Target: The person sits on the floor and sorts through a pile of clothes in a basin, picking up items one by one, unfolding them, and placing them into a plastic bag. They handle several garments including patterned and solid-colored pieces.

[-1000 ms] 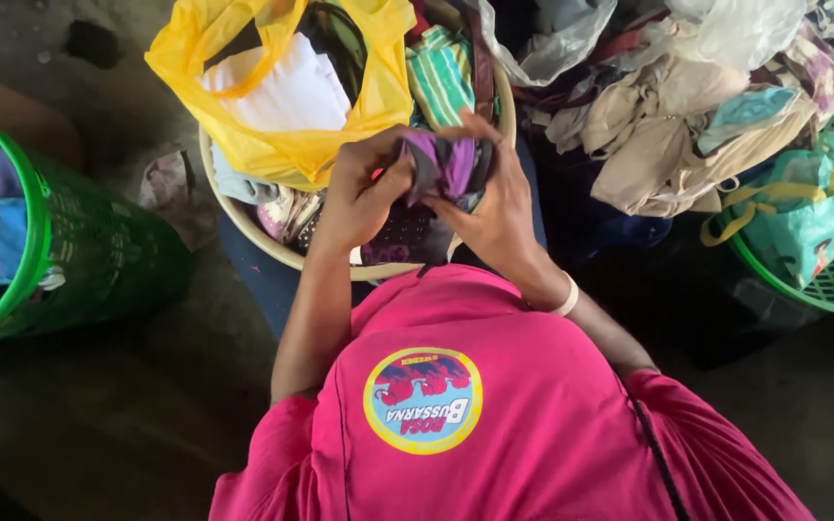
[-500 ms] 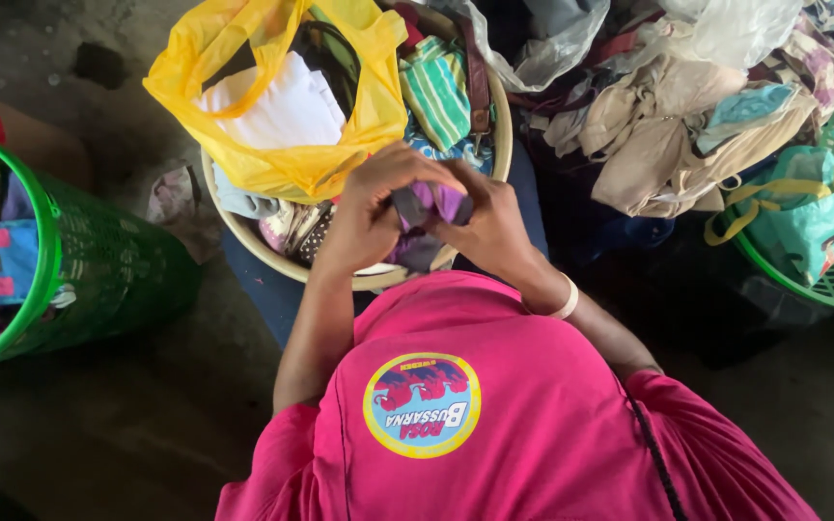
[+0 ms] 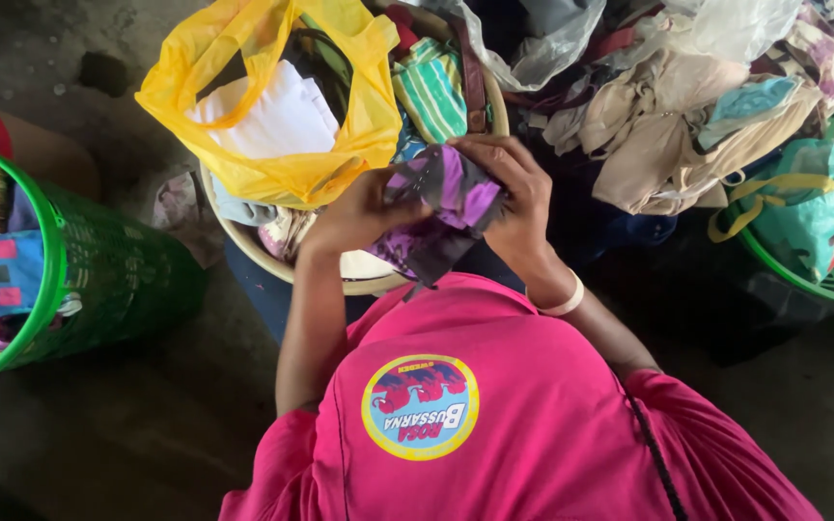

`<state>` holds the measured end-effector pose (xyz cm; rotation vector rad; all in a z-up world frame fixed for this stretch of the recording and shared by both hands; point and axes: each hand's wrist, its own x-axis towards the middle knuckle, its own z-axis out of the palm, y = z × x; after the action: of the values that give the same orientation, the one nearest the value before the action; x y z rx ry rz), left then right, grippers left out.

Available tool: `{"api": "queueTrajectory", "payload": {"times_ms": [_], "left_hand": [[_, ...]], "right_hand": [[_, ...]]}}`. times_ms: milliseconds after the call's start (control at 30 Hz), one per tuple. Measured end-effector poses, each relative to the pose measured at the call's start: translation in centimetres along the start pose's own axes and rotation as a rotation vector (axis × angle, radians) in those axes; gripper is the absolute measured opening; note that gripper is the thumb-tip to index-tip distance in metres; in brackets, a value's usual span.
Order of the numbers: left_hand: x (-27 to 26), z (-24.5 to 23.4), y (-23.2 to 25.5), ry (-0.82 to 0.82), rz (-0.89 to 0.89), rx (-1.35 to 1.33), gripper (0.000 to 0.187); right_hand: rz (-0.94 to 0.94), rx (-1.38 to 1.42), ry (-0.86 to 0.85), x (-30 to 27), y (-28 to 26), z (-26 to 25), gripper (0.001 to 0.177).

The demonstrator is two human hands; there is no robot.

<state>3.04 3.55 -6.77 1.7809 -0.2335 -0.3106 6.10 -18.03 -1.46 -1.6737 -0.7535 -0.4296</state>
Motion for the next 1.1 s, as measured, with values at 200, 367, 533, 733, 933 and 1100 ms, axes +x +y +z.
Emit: {"api": "queueTrajectory", "payload": {"times_ms": [200, 367, 533, 733, 933, 1100], "left_hand": [[2.2, 0.0, -3.7, 0.126, -0.244, 0.045, 0.043], [3.1, 0.7, -5.6, 0.234, -0.193, 0.029, 0.048], [3.2, 0.2, -5.5, 0.316, -0.171, -0.015, 0.044], [3.3, 1.0, -4.7, 0.314, -0.086, -0.161, 0.033], [4.6, 1.7, -7.3, 0.292, 0.009, -0.197, 0.023], [6.0, 2.9, -9.2, 0.373, 0.130, -0.076, 0.042]], "right_hand": [[-0.306, -0.277, 0.094, -0.3, 3.0, -0.4, 0.019], [-0.419, -0.276, -0.038, -0.5, 3.8, 0.2, 0.009], [-0.428, -0.340, -0.216, -0.8, 3.9, 0.1, 0.026], [-0.332, -0.358, -0.383, -2.7, 6.7, 0.4, 0.024], [0.041, -0.193, -0.133, -2.5, 7.2, -0.5, 0.040], [0.649, 0.208, -0.148, -5.3, 13.3, -1.0, 0.040]]}}
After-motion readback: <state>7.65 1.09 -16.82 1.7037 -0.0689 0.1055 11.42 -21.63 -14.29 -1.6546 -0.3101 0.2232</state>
